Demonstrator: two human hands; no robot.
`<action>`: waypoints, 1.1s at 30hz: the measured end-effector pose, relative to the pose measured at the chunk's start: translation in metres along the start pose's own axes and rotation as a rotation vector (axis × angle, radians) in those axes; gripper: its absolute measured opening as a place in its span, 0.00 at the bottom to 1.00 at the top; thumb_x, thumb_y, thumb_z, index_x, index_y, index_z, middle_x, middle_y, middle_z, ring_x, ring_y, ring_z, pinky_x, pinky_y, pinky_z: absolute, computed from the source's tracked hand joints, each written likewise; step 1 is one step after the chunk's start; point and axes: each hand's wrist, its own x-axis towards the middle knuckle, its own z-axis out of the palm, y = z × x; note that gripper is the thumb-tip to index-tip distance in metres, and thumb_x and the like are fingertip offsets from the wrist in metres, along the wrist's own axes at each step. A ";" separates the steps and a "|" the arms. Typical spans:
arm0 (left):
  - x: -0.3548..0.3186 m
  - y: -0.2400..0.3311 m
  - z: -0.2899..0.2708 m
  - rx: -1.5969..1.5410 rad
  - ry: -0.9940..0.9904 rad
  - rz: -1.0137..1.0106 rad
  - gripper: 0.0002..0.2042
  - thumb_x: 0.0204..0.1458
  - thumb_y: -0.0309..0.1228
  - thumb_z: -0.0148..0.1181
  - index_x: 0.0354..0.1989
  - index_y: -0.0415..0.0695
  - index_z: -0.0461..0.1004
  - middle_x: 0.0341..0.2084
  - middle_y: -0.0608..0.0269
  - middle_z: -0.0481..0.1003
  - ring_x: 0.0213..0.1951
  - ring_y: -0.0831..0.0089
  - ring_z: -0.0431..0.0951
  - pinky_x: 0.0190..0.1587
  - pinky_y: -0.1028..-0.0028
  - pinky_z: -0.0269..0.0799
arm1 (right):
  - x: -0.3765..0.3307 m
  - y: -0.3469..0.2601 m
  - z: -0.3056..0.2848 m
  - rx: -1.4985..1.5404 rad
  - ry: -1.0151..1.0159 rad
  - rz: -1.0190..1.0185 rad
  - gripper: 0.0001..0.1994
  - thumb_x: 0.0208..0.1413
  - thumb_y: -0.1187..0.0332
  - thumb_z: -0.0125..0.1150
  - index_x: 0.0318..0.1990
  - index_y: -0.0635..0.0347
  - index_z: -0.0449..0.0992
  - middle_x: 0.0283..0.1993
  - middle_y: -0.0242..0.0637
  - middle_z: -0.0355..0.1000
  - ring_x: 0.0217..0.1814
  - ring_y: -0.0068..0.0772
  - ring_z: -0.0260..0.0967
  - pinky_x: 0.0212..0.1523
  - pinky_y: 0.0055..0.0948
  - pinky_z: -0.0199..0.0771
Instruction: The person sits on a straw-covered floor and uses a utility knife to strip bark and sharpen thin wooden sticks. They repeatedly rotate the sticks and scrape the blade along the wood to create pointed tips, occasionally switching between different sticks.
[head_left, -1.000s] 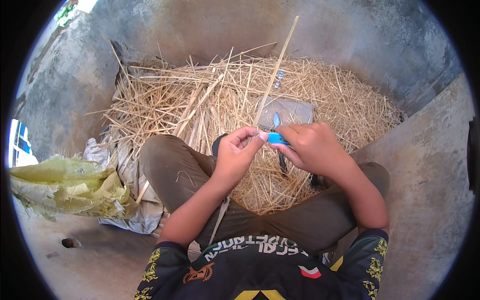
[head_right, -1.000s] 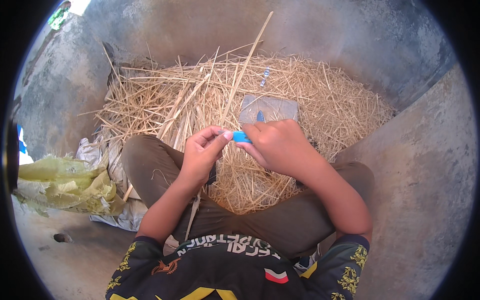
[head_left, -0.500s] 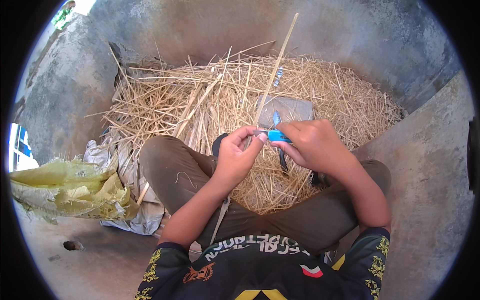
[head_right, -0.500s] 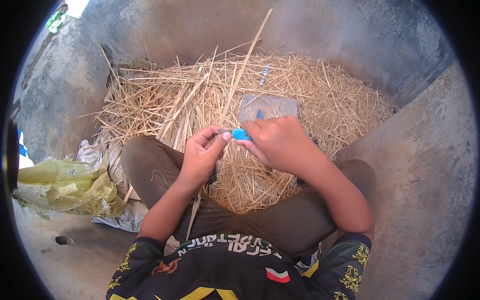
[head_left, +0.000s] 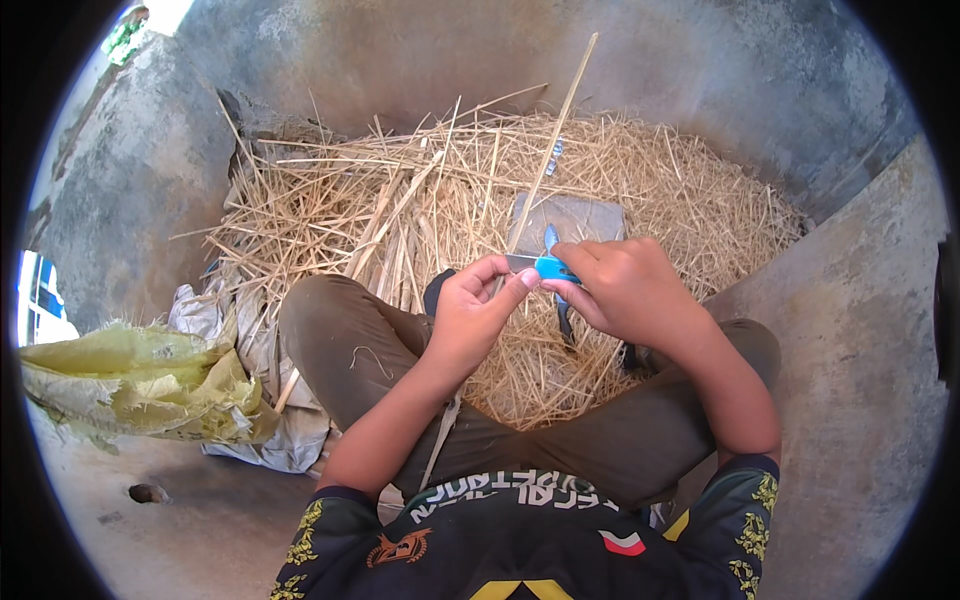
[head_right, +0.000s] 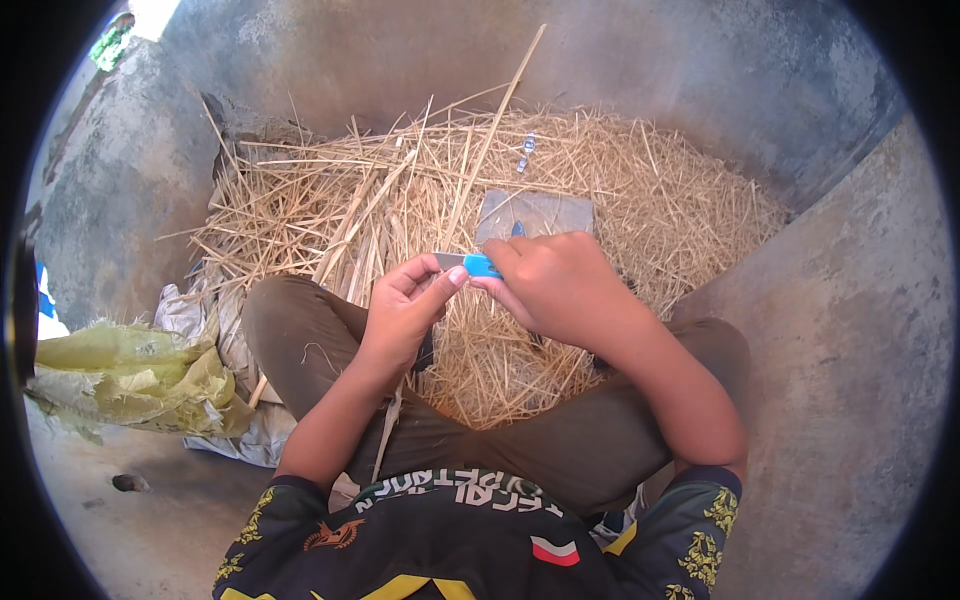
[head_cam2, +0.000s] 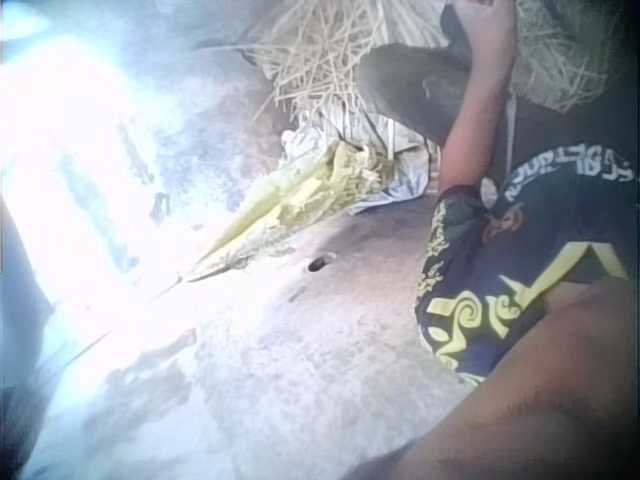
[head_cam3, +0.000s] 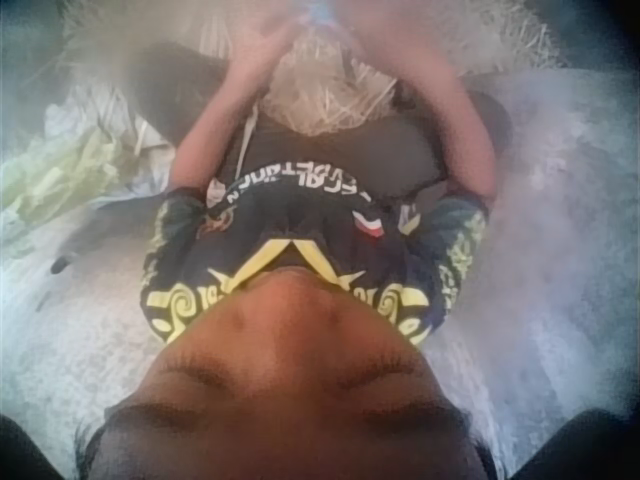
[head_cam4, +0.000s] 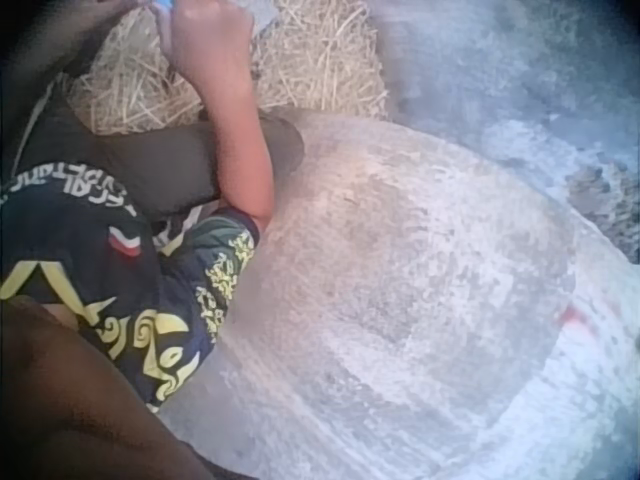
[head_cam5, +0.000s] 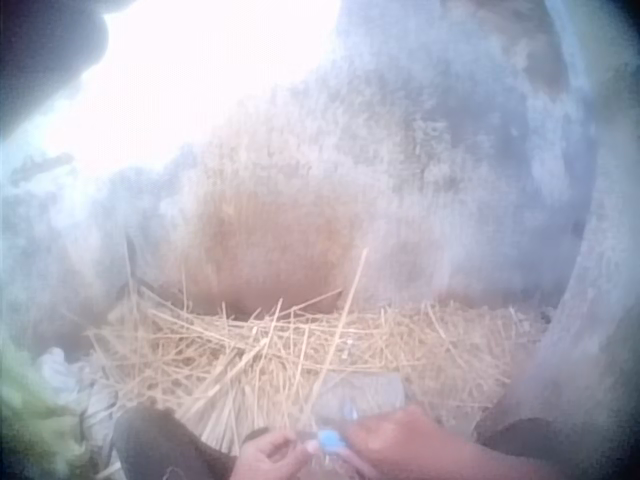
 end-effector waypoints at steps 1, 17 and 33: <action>0.000 -0.001 0.000 0.018 0.010 -0.003 0.07 0.60 0.31 0.63 0.41 0.42 0.75 0.22 0.80 0.68 0.21 0.93 0.58 0.23 0.86 0.49 | 0.000 0.000 0.000 -0.006 0.005 -0.003 0.13 0.52 0.62 0.68 0.40 0.59 0.77 0.27 0.41 0.76 0.27 0.44 0.76 0.24 0.39 0.72; 0.001 -0.013 -0.006 0.432 0.101 0.112 0.09 0.60 0.30 0.61 0.32 0.38 0.71 0.20 0.70 0.68 0.25 0.86 0.61 0.27 0.78 0.59 | 0.001 0.000 0.002 -0.104 -0.016 -0.039 0.15 0.53 0.59 0.67 0.41 0.61 0.76 0.24 0.37 0.74 0.24 0.40 0.75 0.24 0.36 0.71; 0.002 -0.014 -0.012 0.523 0.059 -0.014 0.07 0.60 0.29 0.61 0.42 0.39 0.76 0.24 0.78 0.66 0.26 0.90 0.60 0.27 0.84 0.56 | 0.005 0.010 -0.012 -0.118 0.190 0.086 0.15 0.59 0.58 0.62 0.42 0.61 0.76 0.27 0.38 0.76 0.24 0.40 0.75 0.23 0.34 0.72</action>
